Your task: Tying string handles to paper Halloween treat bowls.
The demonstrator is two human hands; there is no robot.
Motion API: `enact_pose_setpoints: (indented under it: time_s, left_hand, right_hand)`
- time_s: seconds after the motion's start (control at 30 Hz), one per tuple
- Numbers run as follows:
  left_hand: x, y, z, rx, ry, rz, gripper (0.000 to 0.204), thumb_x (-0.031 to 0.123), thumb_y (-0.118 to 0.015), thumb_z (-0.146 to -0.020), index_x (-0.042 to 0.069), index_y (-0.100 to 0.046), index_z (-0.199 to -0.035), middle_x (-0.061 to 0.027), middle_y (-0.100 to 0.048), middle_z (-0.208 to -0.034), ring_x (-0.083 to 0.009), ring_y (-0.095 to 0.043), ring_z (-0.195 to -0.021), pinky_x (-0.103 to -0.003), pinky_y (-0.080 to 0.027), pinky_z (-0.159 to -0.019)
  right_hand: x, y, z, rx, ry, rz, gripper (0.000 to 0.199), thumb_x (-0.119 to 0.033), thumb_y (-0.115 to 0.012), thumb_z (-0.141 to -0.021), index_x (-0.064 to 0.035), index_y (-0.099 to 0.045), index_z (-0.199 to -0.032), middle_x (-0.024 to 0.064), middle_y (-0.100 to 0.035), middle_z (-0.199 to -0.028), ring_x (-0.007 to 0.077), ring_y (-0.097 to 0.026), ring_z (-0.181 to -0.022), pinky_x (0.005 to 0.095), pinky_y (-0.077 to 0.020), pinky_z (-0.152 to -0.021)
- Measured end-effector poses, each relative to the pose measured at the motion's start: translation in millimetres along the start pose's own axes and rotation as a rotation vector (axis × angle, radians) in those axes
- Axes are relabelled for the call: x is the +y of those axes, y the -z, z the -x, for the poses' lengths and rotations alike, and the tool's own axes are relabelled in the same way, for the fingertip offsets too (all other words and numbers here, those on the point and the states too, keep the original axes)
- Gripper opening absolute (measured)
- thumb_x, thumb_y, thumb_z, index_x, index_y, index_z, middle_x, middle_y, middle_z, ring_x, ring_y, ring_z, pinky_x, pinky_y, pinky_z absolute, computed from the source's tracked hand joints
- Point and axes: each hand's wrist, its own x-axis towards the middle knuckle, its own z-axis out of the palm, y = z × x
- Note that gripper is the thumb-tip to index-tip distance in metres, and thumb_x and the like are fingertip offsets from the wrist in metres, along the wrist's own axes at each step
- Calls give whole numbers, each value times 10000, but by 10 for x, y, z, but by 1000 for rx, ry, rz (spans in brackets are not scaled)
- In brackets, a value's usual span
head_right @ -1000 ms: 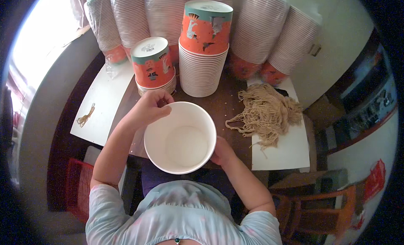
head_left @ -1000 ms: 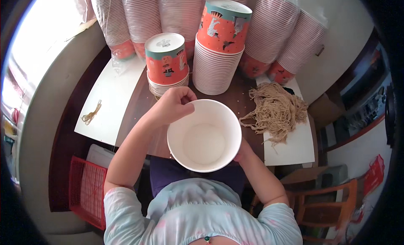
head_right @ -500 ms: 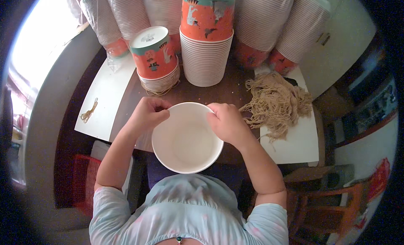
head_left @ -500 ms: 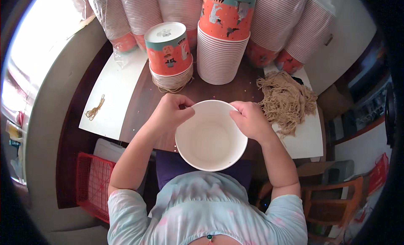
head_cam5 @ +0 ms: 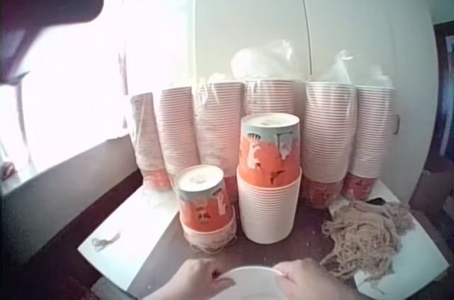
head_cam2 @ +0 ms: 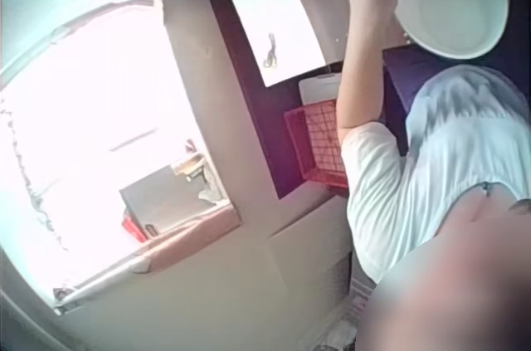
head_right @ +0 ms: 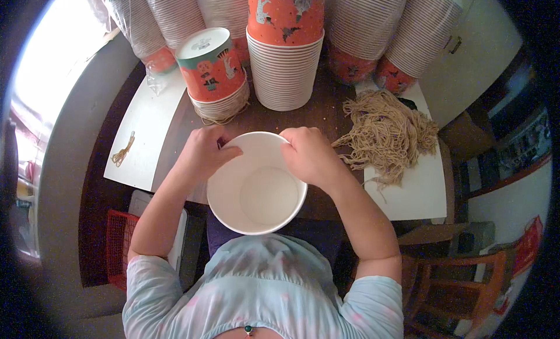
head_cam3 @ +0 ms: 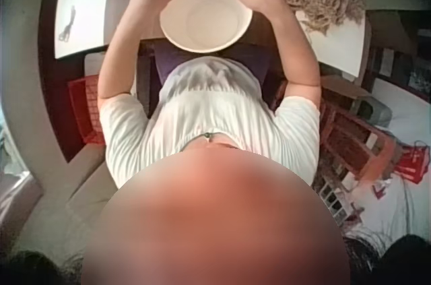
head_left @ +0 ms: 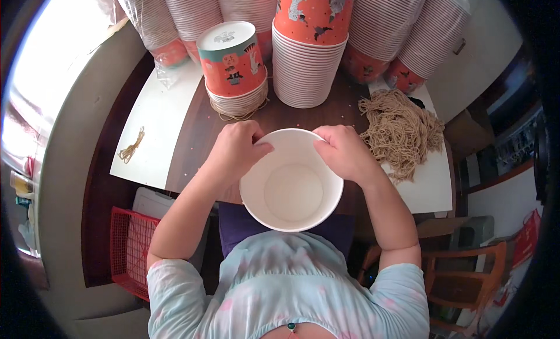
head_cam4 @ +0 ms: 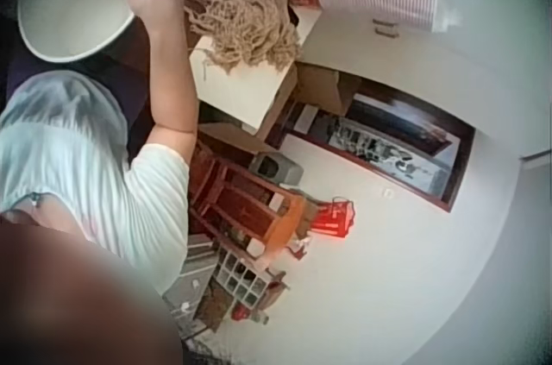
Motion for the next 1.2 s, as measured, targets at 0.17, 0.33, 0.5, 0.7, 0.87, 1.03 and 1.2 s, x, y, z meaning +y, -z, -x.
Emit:
enact_pose_setpoints:
  time_s: [0.17,0.33,0.5,0.7,0.87,1.03,1.2]
  left_hand:
    - [-46,-16,-58,35,-17,10,274,113,-601,-738,-56,-634,-952,-166,-651,-755,-206,-643,-685,-330,-502,-639]
    - [-141,49,-23,84,-7,144,261,72,-558,-746,-65,-614,-961,-134,-643,-758,-159,-595,-630,-306,-481,-593]
    - [-213,8,-60,118,-9,157,234,139,-625,-820,-56,-629,-950,-123,-623,-664,-133,-588,-609,-285,-472,-586]
    - [-89,-34,54,361,-157,82,257,202,-658,-828,-10,-639,-972,-117,-627,-853,-178,-557,-576,-301,-463,-567]
    - [92,91,152,466,-294,60,233,123,-685,-783,15,-630,-983,-107,-613,-955,-159,-535,-585,-279,-449,-546]
    - [106,119,239,495,-382,60,205,72,-692,-759,15,-635,-947,-88,-616,-965,-141,-525,-586,-264,-445,-545]
    - [112,96,240,455,-453,86,172,20,-659,-782,-7,-628,-949,-74,-615,-995,-83,-457,-609,-216,-397,-546]
  right_hand:
    - [222,103,-316,-152,0,-212,232,-155,-573,-889,19,-654,-1021,92,-695,-859,126,-640,-743,285,-507,-686]
    - [572,615,-408,51,-25,-65,182,-162,-590,-879,-2,-671,-913,48,-671,-867,120,-610,-794,270,-490,-729]
    - [989,662,-119,8,0,619,108,-107,-615,-744,-17,-660,-785,148,-609,-838,325,-592,-826,407,-485,-755]
    - [1263,718,-75,150,9,654,211,-130,-651,-697,-44,-670,-889,121,-575,-984,310,-499,-1019,398,-414,-919]
    - [1225,704,-130,4,87,793,227,-142,-661,-661,-57,-657,-872,113,-559,-981,310,-490,-1012,410,-390,-940]
    - [1468,549,-155,78,429,1059,117,-109,-594,-725,-49,-626,-820,93,-554,-981,283,-490,-983,388,-387,-904]
    - [1470,628,-155,196,388,944,61,-100,-588,-747,-46,-610,-765,99,-566,-901,288,-505,-933,383,-414,-857]
